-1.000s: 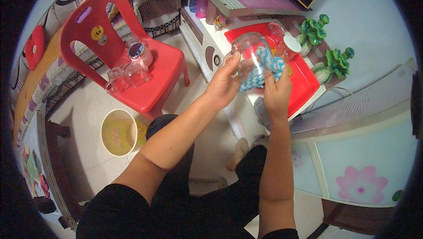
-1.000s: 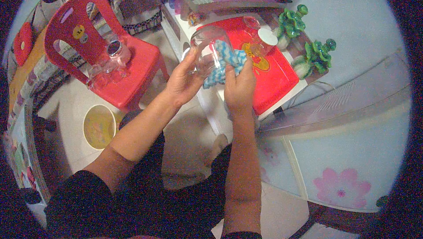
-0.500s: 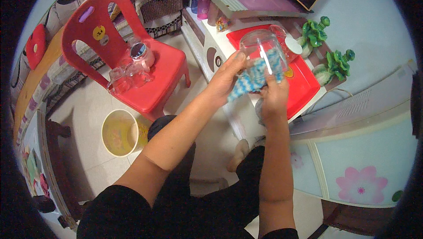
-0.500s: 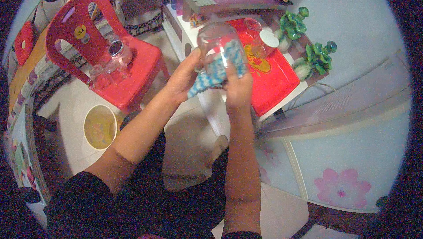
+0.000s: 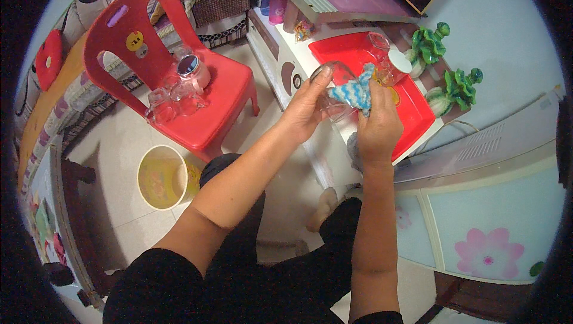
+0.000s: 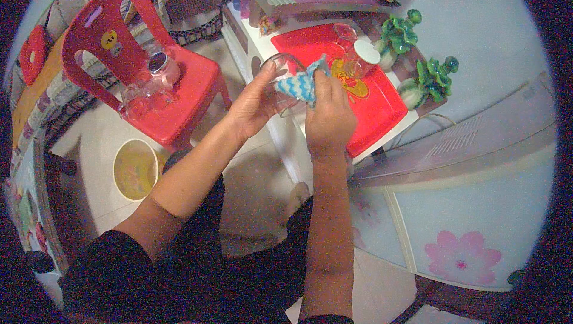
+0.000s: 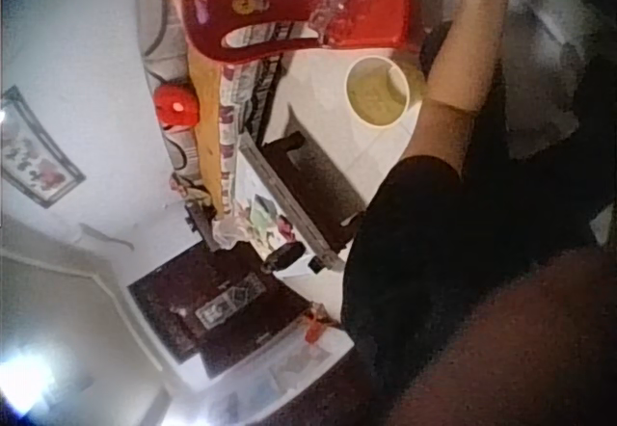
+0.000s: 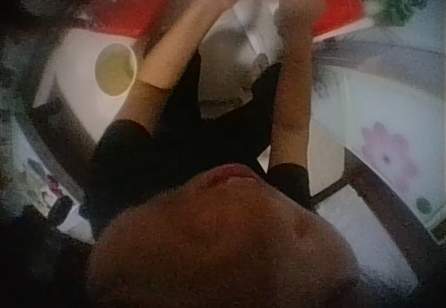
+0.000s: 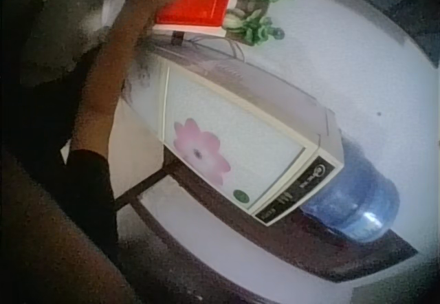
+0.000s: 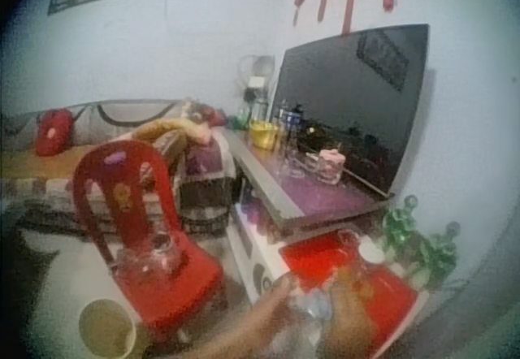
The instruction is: The person cleans glass cups and a small lid by hand with a cloth, handling them one at a time and placing them on a red tray and a chair.
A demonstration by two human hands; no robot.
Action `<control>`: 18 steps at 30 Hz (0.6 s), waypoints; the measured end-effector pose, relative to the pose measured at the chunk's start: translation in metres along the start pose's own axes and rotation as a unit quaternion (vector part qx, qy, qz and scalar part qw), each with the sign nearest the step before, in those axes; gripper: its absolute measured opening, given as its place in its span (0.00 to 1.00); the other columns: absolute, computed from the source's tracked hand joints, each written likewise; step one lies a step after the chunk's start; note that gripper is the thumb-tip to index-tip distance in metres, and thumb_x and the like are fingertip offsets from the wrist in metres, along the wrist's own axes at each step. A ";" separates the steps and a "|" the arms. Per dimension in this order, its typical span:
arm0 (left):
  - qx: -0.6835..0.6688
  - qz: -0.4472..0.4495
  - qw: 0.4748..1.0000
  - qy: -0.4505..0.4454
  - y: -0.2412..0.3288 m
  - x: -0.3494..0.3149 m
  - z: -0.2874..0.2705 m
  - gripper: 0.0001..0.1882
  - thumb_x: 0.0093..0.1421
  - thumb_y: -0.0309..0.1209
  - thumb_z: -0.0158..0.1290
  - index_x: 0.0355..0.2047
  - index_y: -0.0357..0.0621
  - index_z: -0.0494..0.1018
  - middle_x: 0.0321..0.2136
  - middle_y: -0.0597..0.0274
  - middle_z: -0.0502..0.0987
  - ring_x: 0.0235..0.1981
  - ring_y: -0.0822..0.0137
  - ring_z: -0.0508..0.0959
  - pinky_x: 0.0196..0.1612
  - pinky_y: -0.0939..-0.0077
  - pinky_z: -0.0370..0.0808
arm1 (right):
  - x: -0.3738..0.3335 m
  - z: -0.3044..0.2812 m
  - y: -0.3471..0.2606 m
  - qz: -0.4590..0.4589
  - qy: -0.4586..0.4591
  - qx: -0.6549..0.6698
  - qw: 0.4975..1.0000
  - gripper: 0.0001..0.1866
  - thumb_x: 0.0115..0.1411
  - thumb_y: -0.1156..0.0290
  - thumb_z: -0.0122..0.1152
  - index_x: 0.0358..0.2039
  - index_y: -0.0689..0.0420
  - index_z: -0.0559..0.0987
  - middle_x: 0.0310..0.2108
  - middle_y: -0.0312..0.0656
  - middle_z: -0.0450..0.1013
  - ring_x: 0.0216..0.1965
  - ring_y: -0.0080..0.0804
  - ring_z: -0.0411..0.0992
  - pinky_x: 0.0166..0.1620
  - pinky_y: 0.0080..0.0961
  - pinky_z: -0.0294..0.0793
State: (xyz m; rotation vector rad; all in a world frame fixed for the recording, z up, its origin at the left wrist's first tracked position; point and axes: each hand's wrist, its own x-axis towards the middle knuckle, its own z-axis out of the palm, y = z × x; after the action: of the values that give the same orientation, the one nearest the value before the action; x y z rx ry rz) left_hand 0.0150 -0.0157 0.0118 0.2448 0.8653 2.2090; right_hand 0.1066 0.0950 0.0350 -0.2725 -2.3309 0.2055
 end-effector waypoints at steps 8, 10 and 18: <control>0.026 0.062 0.998 -0.022 -0.001 0.002 -0.003 0.27 0.57 0.49 0.52 0.51 0.49 0.63 0.47 0.63 0.69 0.46 0.67 0.72 0.47 0.64 0.71 | 0.001 0.000 -0.003 0.038 0.030 0.111 0.993 0.27 0.41 0.81 0.58 0.47 0.60 0.70 0.42 0.49 0.67 0.46 0.50 0.67 0.47 0.38 0.68; 0.052 0.073 0.996 -0.020 -0.001 0.003 -0.002 0.27 0.58 0.50 0.51 0.51 0.49 0.64 0.48 0.63 0.69 0.46 0.67 0.71 0.47 0.65 0.71 | 0.002 -0.004 -0.003 0.035 0.022 0.106 0.994 0.26 0.42 0.81 0.57 0.46 0.60 0.70 0.42 0.49 0.67 0.45 0.50 0.67 0.46 0.38 0.68; -0.064 -0.035 0.996 0.048 -0.004 0.012 -0.011 0.32 0.57 0.60 0.43 0.51 0.50 0.64 0.45 0.58 0.72 0.45 0.61 0.74 0.50 0.62 0.70 | 0.001 -0.005 -0.014 -0.014 -0.036 0.058 0.998 0.23 0.45 0.76 0.57 0.46 0.61 0.71 0.43 0.49 0.68 0.46 0.48 0.66 0.48 0.38 0.66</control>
State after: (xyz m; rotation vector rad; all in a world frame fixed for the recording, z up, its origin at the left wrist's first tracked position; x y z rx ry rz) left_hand 0.0045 -0.0111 -0.0001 0.0459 0.7678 2.2154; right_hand 0.1081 0.0816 0.0424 -0.1777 -2.3819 0.3419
